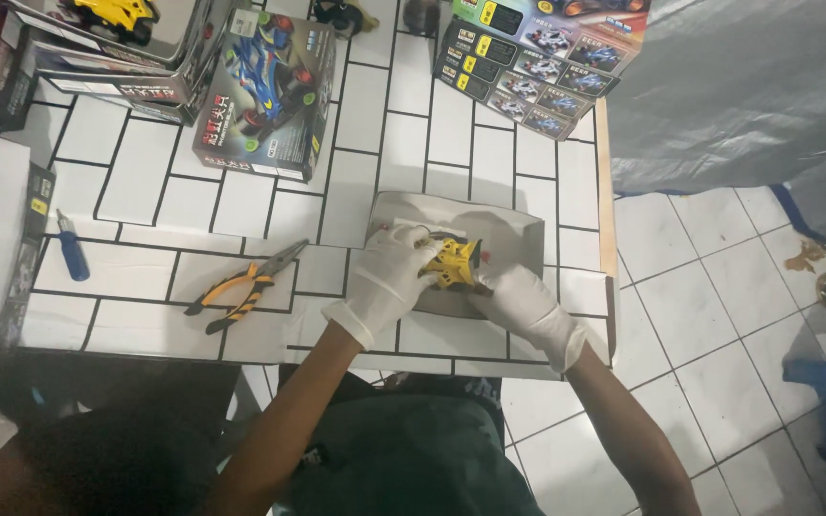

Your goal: Assembling a plastic toy car model by cutting parts from a sprue and fitting them together

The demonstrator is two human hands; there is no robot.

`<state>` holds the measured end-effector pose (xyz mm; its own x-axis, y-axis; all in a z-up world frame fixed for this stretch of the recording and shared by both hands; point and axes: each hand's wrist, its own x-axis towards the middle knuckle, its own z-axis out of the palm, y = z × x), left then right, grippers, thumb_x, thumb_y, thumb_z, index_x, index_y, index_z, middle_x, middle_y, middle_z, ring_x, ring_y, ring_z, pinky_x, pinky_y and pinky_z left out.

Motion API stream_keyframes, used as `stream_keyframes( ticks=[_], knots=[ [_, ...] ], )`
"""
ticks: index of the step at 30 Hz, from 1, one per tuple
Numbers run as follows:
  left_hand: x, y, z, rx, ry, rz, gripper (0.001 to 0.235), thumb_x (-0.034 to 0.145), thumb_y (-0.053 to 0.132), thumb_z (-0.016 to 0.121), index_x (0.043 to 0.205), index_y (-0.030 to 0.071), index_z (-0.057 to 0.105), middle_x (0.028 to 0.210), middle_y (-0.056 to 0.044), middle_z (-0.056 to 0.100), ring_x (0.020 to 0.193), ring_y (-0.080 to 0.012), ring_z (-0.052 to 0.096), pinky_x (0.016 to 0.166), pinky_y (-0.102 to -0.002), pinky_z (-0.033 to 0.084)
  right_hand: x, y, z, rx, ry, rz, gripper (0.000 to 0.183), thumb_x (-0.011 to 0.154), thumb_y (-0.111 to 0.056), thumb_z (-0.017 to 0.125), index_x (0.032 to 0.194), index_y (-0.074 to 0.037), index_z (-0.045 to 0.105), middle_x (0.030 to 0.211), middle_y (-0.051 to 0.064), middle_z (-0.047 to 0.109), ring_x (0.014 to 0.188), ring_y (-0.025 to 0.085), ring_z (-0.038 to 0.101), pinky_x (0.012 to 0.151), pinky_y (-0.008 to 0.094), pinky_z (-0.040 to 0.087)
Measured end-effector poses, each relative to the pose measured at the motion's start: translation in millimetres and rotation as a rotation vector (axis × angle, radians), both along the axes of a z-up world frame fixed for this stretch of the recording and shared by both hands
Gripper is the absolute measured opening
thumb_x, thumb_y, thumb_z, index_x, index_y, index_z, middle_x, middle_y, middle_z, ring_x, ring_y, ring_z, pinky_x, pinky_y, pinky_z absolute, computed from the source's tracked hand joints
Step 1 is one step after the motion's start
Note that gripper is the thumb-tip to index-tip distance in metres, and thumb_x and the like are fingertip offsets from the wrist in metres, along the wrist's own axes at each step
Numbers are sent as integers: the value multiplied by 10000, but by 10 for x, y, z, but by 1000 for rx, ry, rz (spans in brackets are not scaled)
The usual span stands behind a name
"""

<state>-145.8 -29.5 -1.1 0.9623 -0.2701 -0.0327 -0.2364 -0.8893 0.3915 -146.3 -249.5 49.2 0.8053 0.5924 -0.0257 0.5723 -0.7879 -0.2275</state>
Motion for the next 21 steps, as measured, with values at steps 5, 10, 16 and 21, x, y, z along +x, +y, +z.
stream_keyframes(
  ticks=[5,10,16,21],
  knots=[
    [-45,134,10,-38,-38,-1,467,862,396,751,1310,291,670,1365,-14,582,1349,-281,473,1173,-479,309,-121,74,466,131,90,-28,182,819,-268,806,904,-108,797,915,138,792,904,339,751,787,414,624],
    [-63,88,17,-42,-81,-15,455,860,392,751,1293,272,683,1342,-35,596,1334,-282,481,1137,-457,334,123,116,203,426,307,-350,159,867,-207,773,945,-71,793,942,166,768,967,374,743,853,428,582],
    [-27,121,-226,-86,-106,-24,490,883,385,737,1350,265,651,1388,-75,563,1367,-332,417,1178,-519,246,237,114,-238,263,280,-466,256,764,-419,850,1001,-346,786,1019,-75,758,961,173,738,796,320,608],
    [9,72,-350,-100,-100,-6,518,860,390,753,1355,289,639,1387,-43,556,1373,-314,408,1174,-515,263,-131,425,394,376,322,-520,220,727,-221,859,940,-230,801,956,9,773,958,228,751,830,374,610]
  ],
)
